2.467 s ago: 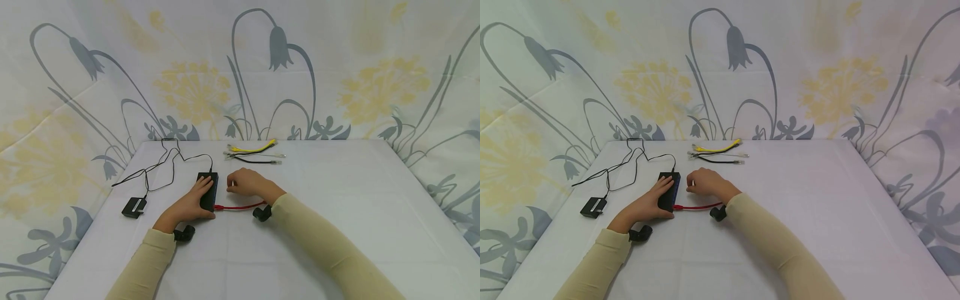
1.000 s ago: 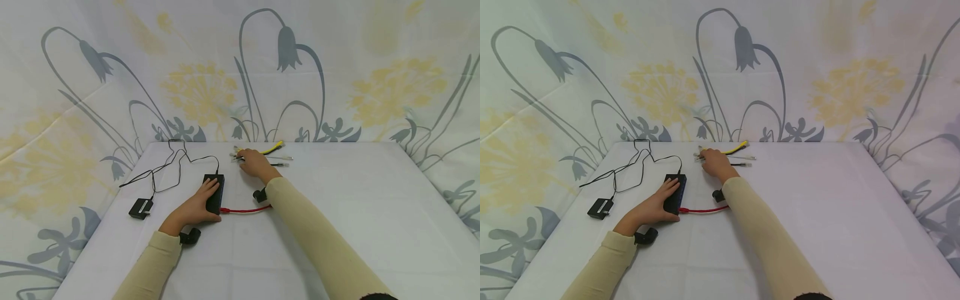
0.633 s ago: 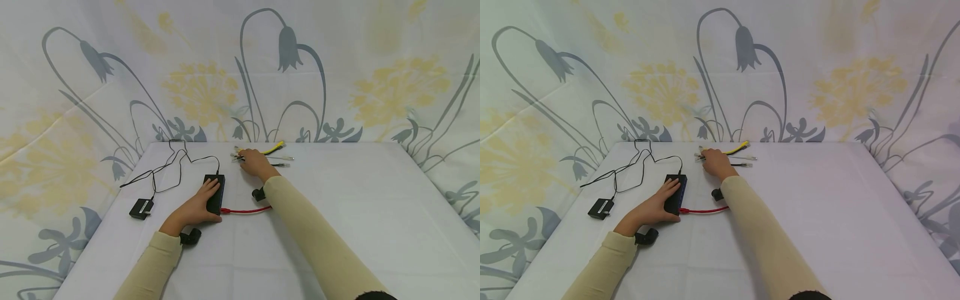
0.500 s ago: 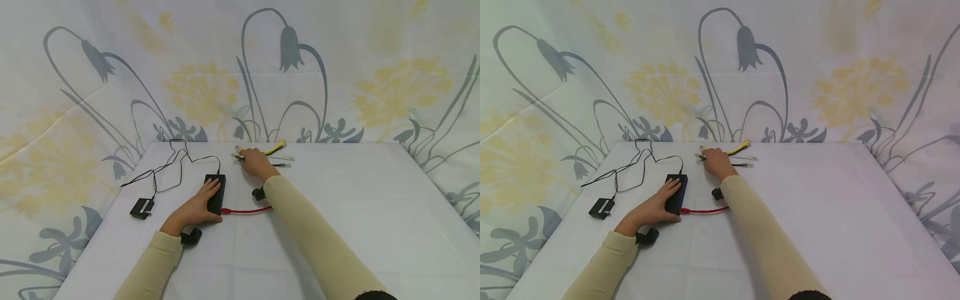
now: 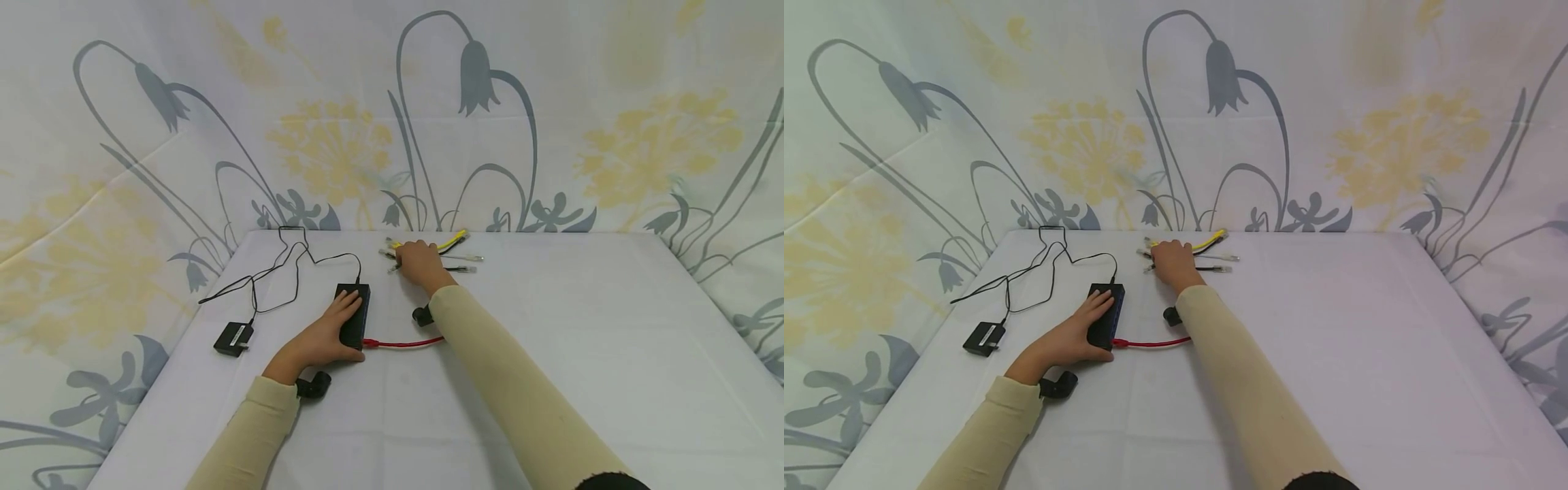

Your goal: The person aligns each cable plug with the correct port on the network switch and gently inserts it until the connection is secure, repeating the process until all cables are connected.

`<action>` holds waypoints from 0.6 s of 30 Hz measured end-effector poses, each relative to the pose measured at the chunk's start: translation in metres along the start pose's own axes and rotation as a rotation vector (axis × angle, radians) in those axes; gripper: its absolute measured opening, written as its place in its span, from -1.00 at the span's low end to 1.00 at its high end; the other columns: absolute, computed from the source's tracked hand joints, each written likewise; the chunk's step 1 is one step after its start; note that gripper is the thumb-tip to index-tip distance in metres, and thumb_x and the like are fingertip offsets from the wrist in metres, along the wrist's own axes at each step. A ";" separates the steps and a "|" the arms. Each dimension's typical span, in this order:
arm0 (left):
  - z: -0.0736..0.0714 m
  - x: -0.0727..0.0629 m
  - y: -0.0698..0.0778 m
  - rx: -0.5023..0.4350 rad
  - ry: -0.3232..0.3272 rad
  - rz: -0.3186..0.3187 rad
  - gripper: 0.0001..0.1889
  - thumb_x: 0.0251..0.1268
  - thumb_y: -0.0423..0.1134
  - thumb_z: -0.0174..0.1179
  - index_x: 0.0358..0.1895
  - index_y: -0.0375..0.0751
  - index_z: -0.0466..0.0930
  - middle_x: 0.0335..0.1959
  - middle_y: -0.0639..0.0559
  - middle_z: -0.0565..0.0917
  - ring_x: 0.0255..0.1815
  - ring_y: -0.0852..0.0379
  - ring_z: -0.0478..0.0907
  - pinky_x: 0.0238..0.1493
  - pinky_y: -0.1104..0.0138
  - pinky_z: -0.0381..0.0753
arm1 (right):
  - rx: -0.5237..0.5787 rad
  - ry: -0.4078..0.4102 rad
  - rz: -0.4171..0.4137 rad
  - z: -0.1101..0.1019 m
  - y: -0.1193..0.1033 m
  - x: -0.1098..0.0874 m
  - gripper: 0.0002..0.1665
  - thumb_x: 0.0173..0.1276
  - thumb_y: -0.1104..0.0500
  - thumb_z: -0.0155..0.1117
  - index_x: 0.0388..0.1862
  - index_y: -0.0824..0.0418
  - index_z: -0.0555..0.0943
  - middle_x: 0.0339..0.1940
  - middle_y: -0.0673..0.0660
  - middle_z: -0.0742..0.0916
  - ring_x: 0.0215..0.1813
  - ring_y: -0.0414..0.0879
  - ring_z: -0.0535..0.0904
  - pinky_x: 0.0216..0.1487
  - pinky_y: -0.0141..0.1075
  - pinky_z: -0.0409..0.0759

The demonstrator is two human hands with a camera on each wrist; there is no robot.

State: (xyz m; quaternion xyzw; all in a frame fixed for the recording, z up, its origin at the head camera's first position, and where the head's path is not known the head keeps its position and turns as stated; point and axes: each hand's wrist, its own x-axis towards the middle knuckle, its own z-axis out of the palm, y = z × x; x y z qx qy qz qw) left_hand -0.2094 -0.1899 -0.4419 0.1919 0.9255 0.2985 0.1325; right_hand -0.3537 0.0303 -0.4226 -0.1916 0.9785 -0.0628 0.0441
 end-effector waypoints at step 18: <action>0.000 0.000 0.001 -0.007 -0.008 0.011 0.15 -0.05 0.02 0.50 0.57 -0.06 -0.08 0.62 0.05 -0.20 0.62 -0.01 -0.42 0.49 -0.12 0.02 | -0.028 0.034 0.007 -0.009 0.013 -0.012 -0.70 0.55 0.13 -0.04 0.17 -0.02 0.51 0.10 0.09 0.62 0.17 0.10 0.51 0.24 0.07 0.34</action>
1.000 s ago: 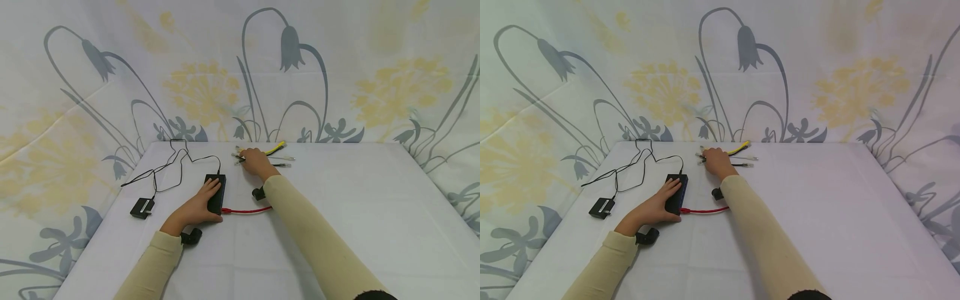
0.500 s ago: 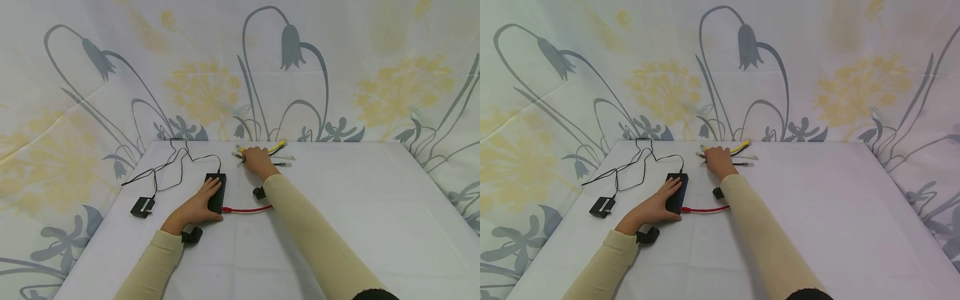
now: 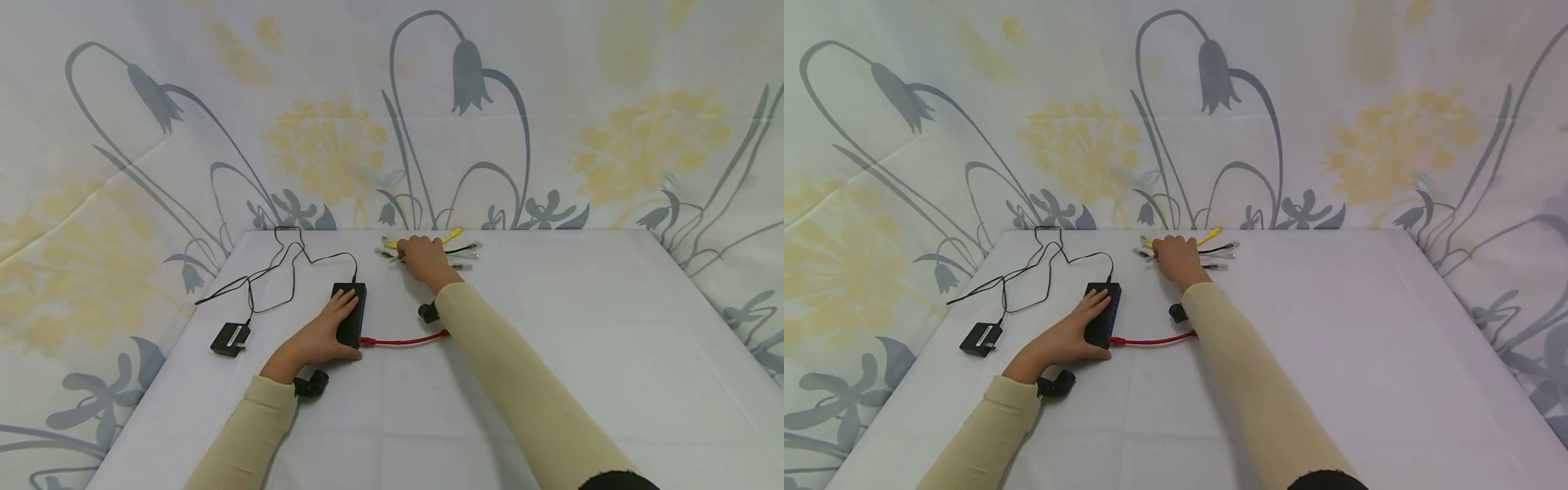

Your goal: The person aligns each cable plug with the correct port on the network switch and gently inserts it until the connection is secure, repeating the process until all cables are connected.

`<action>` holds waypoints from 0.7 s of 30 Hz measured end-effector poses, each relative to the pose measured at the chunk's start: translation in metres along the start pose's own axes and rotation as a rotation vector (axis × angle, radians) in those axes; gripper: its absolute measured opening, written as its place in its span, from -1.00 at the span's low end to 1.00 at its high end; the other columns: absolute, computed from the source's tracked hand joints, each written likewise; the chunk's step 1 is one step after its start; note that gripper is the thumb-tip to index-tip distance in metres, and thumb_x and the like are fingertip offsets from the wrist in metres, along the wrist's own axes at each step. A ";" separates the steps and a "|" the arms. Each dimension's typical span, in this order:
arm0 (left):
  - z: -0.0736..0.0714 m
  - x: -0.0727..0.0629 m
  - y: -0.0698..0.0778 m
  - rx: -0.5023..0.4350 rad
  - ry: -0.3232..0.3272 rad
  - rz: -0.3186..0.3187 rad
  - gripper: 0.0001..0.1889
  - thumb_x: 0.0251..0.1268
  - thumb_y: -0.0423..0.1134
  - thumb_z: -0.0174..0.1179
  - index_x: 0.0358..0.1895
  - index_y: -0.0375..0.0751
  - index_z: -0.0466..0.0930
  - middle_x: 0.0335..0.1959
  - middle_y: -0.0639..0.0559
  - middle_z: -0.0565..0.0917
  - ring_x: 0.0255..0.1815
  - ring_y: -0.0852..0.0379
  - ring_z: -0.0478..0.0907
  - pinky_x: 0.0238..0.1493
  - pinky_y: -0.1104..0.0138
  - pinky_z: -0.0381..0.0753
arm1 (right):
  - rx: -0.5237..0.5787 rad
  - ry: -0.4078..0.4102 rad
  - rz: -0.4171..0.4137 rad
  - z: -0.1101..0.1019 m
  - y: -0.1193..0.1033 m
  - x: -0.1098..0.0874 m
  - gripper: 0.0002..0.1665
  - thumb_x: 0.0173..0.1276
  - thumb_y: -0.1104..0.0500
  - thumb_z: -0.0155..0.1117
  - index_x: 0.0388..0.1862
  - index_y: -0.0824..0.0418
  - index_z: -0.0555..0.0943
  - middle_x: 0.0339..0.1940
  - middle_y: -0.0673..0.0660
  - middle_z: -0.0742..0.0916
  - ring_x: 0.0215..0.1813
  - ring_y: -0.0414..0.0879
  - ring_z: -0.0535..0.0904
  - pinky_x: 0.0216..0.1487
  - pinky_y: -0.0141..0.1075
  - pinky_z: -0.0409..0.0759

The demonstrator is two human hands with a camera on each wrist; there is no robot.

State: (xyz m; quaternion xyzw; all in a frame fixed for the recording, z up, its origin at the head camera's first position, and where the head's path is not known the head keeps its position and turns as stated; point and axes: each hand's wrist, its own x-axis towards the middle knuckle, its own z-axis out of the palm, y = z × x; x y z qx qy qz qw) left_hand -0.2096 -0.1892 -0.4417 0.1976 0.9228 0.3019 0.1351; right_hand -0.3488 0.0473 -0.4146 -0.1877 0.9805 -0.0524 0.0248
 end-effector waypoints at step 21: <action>0.001 -0.001 0.001 -0.005 0.001 0.004 0.14 -0.04 -0.01 0.50 0.57 -0.07 -0.08 0.62 0.07 -0.19 0.62 -0.02 -0.42 0.49 -0.13 0.02 | 0.015 0.053 0.020 0.003 0.018 -0.012 -0.68 0.54 0.08 0.00 0.18 -0.05 0.56 0.07 0.11 0.62 0.13 0.11 0.54 0.21 0.10 0.39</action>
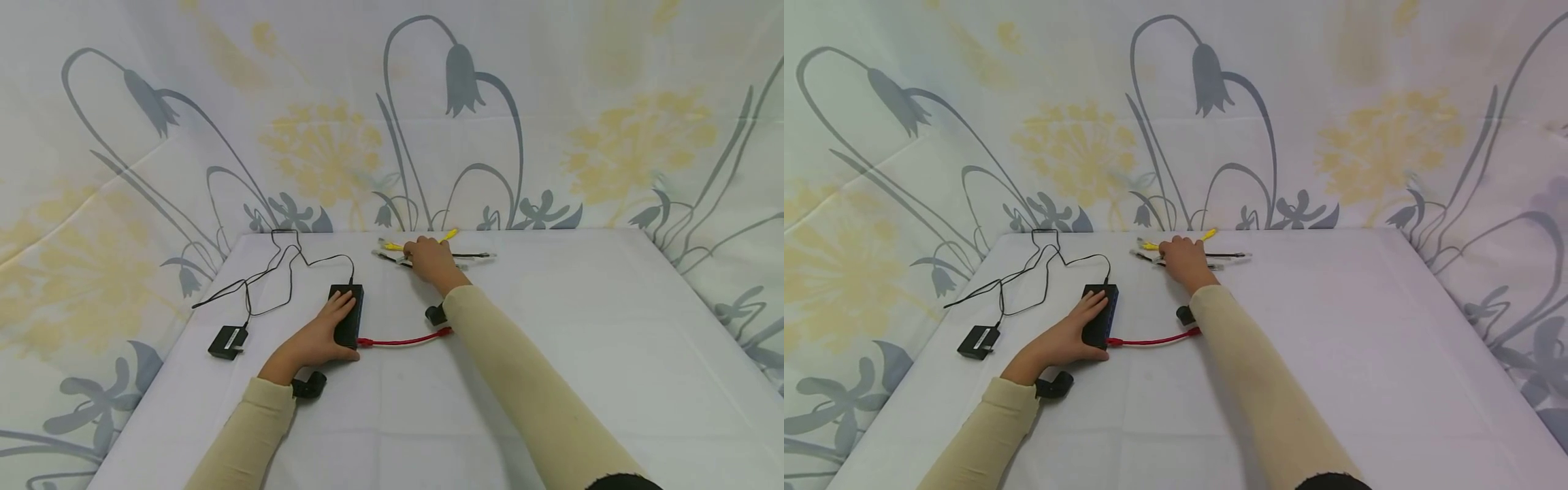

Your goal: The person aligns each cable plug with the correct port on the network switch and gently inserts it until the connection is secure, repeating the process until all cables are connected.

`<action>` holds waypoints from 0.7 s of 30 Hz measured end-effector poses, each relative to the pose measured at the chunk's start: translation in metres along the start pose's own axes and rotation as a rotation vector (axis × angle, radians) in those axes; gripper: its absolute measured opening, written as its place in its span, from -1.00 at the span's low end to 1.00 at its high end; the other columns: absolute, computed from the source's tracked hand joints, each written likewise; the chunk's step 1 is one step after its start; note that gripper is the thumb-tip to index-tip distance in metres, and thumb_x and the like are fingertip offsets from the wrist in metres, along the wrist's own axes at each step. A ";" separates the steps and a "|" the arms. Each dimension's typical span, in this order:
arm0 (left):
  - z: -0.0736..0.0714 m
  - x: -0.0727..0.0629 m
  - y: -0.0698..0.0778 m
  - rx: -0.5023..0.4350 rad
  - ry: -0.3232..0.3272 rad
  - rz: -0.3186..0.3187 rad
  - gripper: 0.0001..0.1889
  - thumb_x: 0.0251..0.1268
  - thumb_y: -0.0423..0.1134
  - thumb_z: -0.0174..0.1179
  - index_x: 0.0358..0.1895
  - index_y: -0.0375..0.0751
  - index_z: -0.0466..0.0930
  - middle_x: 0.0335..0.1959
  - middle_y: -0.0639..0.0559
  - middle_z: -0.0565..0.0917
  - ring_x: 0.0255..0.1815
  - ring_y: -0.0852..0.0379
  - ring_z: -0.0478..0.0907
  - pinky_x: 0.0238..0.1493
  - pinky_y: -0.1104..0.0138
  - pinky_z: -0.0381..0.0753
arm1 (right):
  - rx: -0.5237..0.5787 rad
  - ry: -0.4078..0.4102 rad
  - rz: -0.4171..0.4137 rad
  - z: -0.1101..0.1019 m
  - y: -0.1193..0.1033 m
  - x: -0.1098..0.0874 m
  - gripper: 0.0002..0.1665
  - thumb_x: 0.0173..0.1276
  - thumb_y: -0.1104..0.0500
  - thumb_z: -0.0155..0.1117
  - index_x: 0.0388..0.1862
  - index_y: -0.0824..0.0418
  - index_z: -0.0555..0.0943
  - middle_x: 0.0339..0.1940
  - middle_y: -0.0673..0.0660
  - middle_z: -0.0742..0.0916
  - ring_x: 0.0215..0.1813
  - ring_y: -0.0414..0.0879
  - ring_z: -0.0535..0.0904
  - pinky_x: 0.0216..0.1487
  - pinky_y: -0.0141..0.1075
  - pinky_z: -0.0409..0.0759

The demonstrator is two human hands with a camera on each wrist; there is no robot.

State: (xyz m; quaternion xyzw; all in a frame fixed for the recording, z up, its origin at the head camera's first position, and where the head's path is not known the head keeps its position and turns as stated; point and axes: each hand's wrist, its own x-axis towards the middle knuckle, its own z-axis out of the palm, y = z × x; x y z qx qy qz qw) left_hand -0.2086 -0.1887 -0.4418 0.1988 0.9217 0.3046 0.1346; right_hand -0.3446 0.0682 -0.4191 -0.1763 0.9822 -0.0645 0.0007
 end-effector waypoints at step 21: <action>0.000 0.000 0.002 0.015 -0.004 -0.018 0.15 -0.03 0.02 0.49 0.58 -0.04 -0.10 0.62 0.08 -0.20 0.62 -0.03 -0.42 0.48 -0.15 0.02 | 0.291 -0.029 -0.043 0.007 0.001 -0.015 -0.68 0.54 0.15 -0.03 0.10 0.12 0.62 0.07 0.15 0.66 0.18 0.05 0.55 0.25 -0.07 0.47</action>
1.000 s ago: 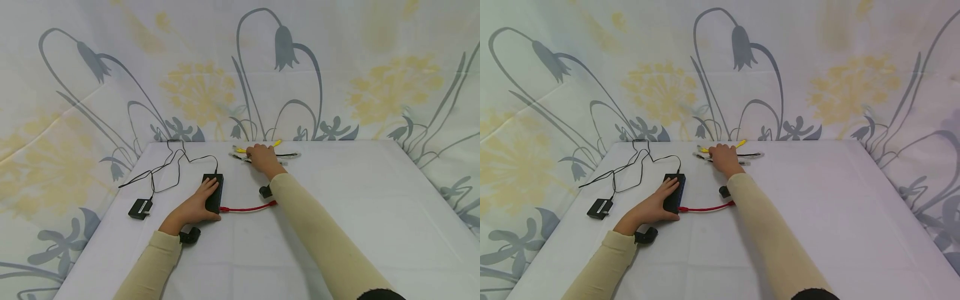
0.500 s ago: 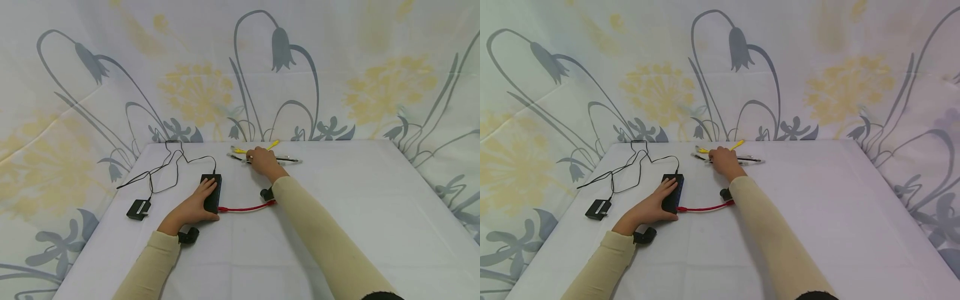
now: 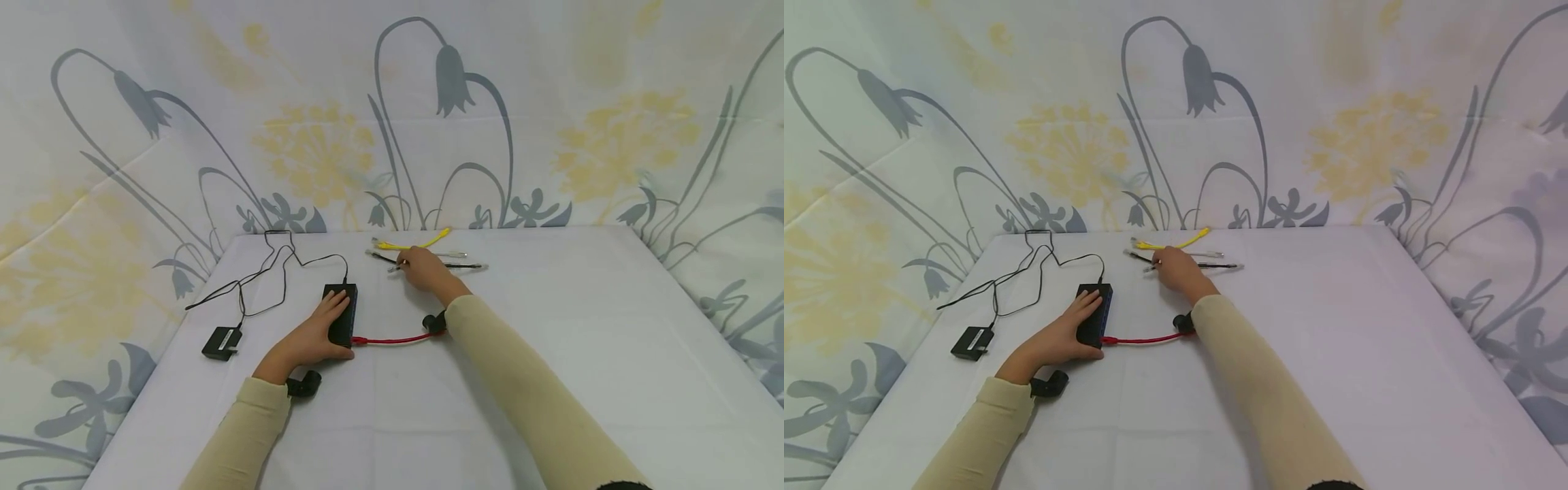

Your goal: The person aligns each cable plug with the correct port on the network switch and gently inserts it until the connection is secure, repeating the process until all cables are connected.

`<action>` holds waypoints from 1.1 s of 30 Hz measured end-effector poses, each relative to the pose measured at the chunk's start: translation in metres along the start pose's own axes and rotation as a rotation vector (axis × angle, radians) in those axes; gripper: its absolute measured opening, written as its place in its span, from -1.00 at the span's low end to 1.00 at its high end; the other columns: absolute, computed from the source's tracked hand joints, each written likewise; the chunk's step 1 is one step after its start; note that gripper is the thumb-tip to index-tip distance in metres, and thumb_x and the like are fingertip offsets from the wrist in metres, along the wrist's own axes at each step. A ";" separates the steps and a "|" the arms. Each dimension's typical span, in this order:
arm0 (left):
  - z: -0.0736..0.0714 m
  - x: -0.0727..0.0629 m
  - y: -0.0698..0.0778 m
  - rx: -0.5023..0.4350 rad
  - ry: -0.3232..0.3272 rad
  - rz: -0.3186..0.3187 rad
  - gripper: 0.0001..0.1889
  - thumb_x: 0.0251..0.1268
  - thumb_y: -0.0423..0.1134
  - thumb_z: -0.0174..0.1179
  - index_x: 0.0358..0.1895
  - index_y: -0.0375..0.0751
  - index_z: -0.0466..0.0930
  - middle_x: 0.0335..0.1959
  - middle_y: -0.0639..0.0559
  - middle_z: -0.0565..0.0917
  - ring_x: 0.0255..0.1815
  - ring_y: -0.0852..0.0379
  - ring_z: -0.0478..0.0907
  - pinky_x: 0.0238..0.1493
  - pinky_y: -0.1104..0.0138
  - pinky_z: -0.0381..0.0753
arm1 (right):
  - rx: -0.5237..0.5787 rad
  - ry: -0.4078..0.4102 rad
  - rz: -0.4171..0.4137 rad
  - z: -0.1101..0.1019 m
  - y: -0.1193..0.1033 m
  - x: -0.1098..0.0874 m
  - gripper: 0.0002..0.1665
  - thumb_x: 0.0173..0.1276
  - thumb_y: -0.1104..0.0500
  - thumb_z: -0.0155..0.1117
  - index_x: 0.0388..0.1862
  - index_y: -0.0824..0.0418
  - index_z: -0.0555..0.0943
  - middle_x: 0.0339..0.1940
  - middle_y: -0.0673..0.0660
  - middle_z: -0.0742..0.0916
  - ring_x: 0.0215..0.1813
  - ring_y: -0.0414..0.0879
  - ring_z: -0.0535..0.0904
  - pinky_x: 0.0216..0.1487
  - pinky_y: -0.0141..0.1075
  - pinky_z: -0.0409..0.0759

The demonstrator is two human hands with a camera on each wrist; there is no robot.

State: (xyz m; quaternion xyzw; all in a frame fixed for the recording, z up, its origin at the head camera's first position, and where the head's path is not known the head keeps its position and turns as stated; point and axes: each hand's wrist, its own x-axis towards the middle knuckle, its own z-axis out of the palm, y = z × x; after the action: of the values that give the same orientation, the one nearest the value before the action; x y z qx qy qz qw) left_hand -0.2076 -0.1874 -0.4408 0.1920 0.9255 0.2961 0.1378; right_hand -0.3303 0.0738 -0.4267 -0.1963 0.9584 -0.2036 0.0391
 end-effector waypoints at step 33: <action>-0.001 0.000 0.001 0.010 0.002 0.023 0.14 -0.03 0.02 0.48 0.57 -0.08 -0.09 0.62 0.01 -0.18 0.62 -0.08 -0.40 0.47 -0.17 0.01 | 0.110 -0.057 -0.059 -0.008 -0.013 -0.035 -0.81 0.37 0.13 0.27 -0.08 0.13 0.56 -0.16 0.09 0.64 -0.13 -0.05 0.52 -0.04 -0.18 0.50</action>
State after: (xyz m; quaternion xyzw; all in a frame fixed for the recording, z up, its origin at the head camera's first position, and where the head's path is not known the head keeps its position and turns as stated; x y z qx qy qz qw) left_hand -0.2076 -0.1871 -0.4397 0.2031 0.9248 0.2930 0.1326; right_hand -0.2948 0.0791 -0.4144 -0.2276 0.9380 -0.2515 0.0713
